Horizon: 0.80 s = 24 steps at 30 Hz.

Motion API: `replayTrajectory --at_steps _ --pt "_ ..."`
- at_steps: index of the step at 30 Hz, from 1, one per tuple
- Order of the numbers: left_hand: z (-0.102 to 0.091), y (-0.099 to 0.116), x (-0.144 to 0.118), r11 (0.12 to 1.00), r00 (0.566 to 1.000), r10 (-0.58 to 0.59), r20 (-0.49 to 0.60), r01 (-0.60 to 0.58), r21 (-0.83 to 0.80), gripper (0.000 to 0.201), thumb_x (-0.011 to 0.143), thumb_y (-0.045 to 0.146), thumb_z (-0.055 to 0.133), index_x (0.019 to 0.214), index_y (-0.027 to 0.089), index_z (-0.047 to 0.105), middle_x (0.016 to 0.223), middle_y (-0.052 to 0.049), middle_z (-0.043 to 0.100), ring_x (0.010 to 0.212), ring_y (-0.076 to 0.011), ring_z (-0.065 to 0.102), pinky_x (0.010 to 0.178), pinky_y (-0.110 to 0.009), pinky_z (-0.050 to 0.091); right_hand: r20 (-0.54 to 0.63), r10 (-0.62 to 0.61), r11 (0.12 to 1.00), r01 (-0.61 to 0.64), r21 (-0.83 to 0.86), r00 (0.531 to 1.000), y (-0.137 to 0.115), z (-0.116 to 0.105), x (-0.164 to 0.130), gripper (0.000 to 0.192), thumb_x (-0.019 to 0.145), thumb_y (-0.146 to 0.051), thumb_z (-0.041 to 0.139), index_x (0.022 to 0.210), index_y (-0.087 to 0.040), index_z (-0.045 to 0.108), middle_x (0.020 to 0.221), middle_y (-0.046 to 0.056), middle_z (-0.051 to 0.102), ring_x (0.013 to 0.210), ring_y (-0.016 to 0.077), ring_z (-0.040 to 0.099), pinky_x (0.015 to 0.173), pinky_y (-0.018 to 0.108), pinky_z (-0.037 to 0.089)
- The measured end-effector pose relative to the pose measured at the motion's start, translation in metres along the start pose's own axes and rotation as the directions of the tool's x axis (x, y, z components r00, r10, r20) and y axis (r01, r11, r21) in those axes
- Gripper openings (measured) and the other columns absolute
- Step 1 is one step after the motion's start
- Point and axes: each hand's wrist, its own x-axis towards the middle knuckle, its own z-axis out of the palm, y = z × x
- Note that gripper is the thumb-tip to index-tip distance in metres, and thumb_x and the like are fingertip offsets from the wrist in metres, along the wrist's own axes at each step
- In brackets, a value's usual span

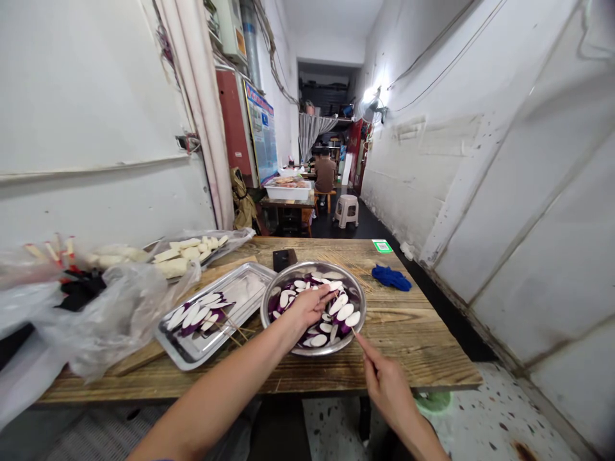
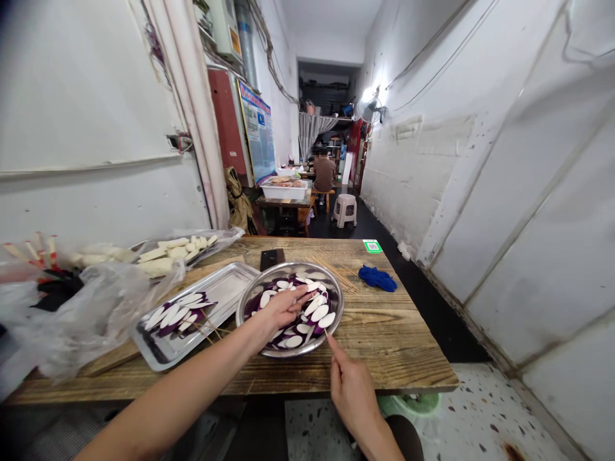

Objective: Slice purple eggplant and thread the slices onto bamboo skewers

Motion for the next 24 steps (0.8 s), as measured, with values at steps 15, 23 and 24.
replayTrajectory --at_steps 15,23,24 --pt "0.0043 -0.0033 -0.0018 0.998 0.998 0.056 -0.038 -0.056 0.014 0.015 0.068 -0.003 0.056 0.074 0.009 0.051 0.084 -0.011 0.063 0.072 -0.0172 0.064 0.024 -0.01 0.016 0.013 0.02 0.999 -0.02 0.039 1.0 -0.0026 -0.002 -0.0009 0.044 0.082 -0.017 0.03 0.122 -0.011 0.047 0.06 0.004 0.064 0.045 0.0132 0.055 0.05 0.02 0.043" --pt "0.0064 -0.0047 -0.0034 1.0 1.0 0.016 -0.018 -0.016 0.023 0.016 0.069 -0.003 0.055 0.079 0.009 0.05 0.077 -0.011 0.062 0.067 -0.015 0.063 0.025 -0.009 0.014 -0.017 0.03 0.999 -0.03 0.011 0.999 -0.007 -0.0023 0.0017 0.044 0.084 -0.02 0.028 0.12 -0.008 0.049 0.06 0.007 0.065 0.043 0.0134 0.055 0.046 0.019 0.042" --pt "0.006 -0.0049 -0.0029 1.0 1.0 0.012 -0.015 -0.012 0.023 0.016 0.069 -0.003 0.055 0.079 0.009 0.05 0.076 -0.011 0.062 0.063 -0.0133 0.062 0.025 -0.009 0.014 -0.019 0.031 0.999 -0.031 0.009 0.999 -0.0071 -0.0018 0.0021 0.044 0.084 -0.021 0.028 0.12 -0.008 0.049 0.06 0.007 0.065 0.043 0.0134 0.054 0.046 0.019 0.042"
